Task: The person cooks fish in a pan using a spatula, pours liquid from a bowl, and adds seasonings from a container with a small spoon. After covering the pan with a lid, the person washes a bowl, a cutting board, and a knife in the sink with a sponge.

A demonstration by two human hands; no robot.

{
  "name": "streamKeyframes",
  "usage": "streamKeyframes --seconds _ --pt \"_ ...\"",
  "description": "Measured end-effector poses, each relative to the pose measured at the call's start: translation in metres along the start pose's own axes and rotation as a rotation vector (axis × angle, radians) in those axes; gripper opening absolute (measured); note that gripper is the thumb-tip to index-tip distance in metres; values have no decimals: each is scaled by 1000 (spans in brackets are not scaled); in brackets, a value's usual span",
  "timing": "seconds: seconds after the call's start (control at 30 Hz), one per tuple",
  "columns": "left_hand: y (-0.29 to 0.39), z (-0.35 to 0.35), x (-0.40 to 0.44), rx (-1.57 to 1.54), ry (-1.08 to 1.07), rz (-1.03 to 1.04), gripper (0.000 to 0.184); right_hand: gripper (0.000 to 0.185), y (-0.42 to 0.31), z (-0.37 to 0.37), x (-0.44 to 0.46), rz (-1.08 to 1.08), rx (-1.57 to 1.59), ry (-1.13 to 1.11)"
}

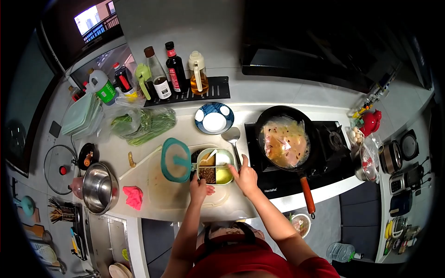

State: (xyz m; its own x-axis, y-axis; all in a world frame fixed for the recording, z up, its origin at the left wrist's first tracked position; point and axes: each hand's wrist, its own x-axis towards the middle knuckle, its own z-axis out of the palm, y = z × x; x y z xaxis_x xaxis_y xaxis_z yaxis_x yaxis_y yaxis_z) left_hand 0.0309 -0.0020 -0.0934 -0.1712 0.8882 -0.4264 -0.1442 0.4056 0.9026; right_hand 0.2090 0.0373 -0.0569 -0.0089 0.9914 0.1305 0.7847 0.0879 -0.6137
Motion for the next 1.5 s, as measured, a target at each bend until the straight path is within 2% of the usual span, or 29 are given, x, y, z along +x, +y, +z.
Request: streamKeyframes --seconds 0.07,0.1,0.17,0.2,0.3,0.47,0.57,0.6,0.7,1.0,1.17,1.37,1.5 --pt "-10 -11 8 -56 21 -49 30 69 5 15 -3 0 33 -27" --pt "-12 -17 12 -83 31 -74 28 66 4 19 -5 -51 165 -136" --pt "-18 -26 17 -94 34 -57 25 63 -5 31 -11 221 622 -466" --pt "-17 -30 18 -98 21 -38 26 60 -11 36 -11 332 778 -508" --pt "-15 -39 17 -130 -2 18 29 56 -16 59 -7 409 978 -452" --pt "13 -53 6 -153 116 -43 44 50 -35 71 1 464 990 -405" --pt "-7 -81 26 -3 292 121 47 54 -41 83 8 475 978 -412" --pt "-8 -90 30 46 319 237 47 53 -42 88 11 464 974 -432" --pt "-7 -110 43 -155 314 216 45 53 -51 104 17 472 952 -466" --pt "8 -144 75 -220 263 185 52 54 -70 140 40 481 1065 -451" --pt "14 -151 141 -292 265 224 50 57 -78 160 73 575 1175 -453" --pt "14 -148 227 -359 208 247 54 57 -83 176 98 613 1134 -376" --pt "15 -144 243 -111 210 252 51 56 -84 185 110 667 1150 -377"
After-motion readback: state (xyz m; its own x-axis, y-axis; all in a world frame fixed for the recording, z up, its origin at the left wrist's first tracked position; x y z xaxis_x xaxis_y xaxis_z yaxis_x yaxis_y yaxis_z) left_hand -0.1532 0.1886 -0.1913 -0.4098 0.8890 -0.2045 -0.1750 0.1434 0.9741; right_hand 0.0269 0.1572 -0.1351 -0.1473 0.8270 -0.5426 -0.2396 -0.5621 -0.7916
